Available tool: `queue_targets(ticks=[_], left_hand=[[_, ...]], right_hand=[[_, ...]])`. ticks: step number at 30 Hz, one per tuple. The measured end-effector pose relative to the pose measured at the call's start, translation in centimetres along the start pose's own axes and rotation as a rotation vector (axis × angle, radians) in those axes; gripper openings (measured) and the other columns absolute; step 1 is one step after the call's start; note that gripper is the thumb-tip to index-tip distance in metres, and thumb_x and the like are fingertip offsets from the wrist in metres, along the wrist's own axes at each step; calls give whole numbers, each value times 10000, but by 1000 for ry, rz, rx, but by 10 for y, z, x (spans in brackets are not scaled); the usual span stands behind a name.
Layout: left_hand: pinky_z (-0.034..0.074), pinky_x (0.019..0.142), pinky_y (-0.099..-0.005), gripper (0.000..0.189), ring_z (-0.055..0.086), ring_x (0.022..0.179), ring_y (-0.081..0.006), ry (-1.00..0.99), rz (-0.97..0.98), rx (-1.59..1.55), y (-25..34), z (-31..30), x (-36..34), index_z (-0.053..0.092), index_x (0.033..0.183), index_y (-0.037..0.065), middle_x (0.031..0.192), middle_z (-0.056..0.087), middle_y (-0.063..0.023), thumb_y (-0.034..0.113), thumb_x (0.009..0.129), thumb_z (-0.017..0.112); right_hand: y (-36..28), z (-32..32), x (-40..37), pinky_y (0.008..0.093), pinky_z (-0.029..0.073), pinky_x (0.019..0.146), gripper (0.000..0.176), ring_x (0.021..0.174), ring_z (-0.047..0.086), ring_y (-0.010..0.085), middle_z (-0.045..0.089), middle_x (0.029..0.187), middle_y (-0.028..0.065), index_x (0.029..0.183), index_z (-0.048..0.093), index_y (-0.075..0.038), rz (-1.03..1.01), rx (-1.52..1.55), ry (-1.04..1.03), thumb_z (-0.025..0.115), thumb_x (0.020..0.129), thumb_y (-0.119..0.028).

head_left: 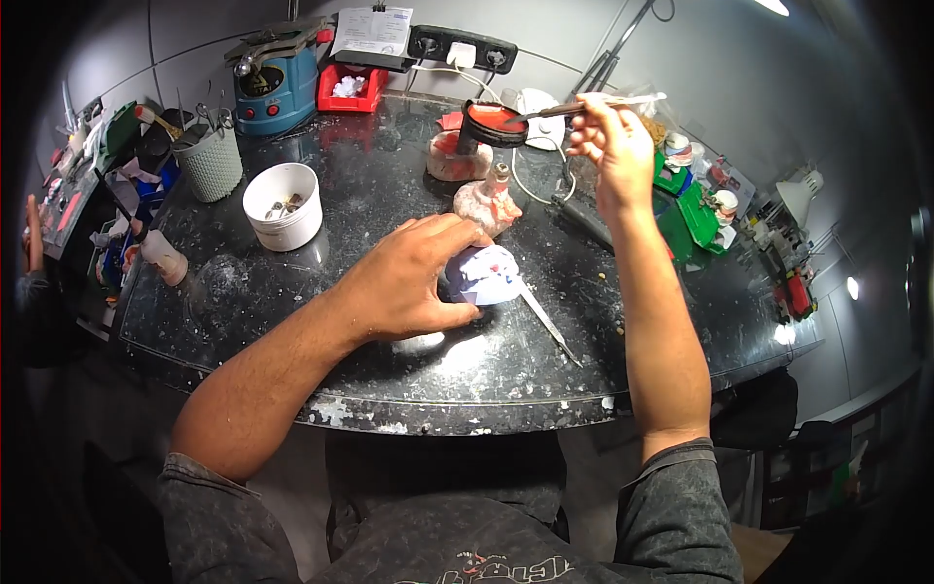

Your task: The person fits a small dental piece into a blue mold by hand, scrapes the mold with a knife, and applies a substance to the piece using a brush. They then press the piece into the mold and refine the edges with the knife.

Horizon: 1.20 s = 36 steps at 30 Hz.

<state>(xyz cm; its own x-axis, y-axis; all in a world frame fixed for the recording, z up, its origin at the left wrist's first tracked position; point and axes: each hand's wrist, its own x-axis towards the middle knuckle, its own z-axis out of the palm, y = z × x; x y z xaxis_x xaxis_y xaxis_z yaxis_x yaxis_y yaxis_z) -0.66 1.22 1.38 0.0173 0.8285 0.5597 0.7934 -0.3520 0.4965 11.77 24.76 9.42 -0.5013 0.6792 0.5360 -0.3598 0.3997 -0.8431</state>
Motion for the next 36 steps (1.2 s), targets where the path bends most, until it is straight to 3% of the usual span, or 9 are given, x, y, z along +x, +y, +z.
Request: queue_targets(ticks=[3,7,16,22,30,36], left_hand=[[460,949,-410,561,611,1045,-319,13,1,3,-1,0,0,611,1162,39,1077,627,-135,200,658,799],[458,961,-403,547,609,1057,-313,2,-9,29,-1,0,0,624,1150,39,1091,631,-131,193,655,797],[479,967,-394,580,609,1091,-288,-55,-42,-5,7,1,3,623,1198,38,1129,637,-126,168,666,813],[500,939,-370,633,626,1073,-263,-113,-63,-46,9,2,5,617,1215,26,1134,643,-127,124,644,873],[489,971,-377,674,620,1108,-265,-76,-55,-39,2,6,3,612,1235,27,1174,644,-128,167,643,901],[485,972,-373,669,619,1113,-262,-105,-95,-20,7,3,3,612,1234,25,1174,643,-126,161,646,899]], right_hand=[[8,-25,-13,292,538,742,307,893,637,161,645,1032,70,1223,596,-13,80,296,-122,525,1007,-220],[18,-37,-42,299,546,758,296,929,630,150,641,1027,54,1228,581,-64,230,503,-126,551,1028,-280],[33,-33,-75,306,570,780,231,865,654,152,660,980,89,1170,621,-9,42,266,11,624,982,-145],[29,-25,-82,300,570,790,260,906,657,140,682,986,83,1178,651,-20,35,204,-68,661,958,-157],[29,-23,-84,327,536,817,302,945,638,168,661,1032,107,1224,608,-5,50,197,-81,525,1009,-202],[31,-24,-85,325,535,823,293,955,638,179,655,1044,136,1218,586,9,0,116,-76,511,1019,-193]])
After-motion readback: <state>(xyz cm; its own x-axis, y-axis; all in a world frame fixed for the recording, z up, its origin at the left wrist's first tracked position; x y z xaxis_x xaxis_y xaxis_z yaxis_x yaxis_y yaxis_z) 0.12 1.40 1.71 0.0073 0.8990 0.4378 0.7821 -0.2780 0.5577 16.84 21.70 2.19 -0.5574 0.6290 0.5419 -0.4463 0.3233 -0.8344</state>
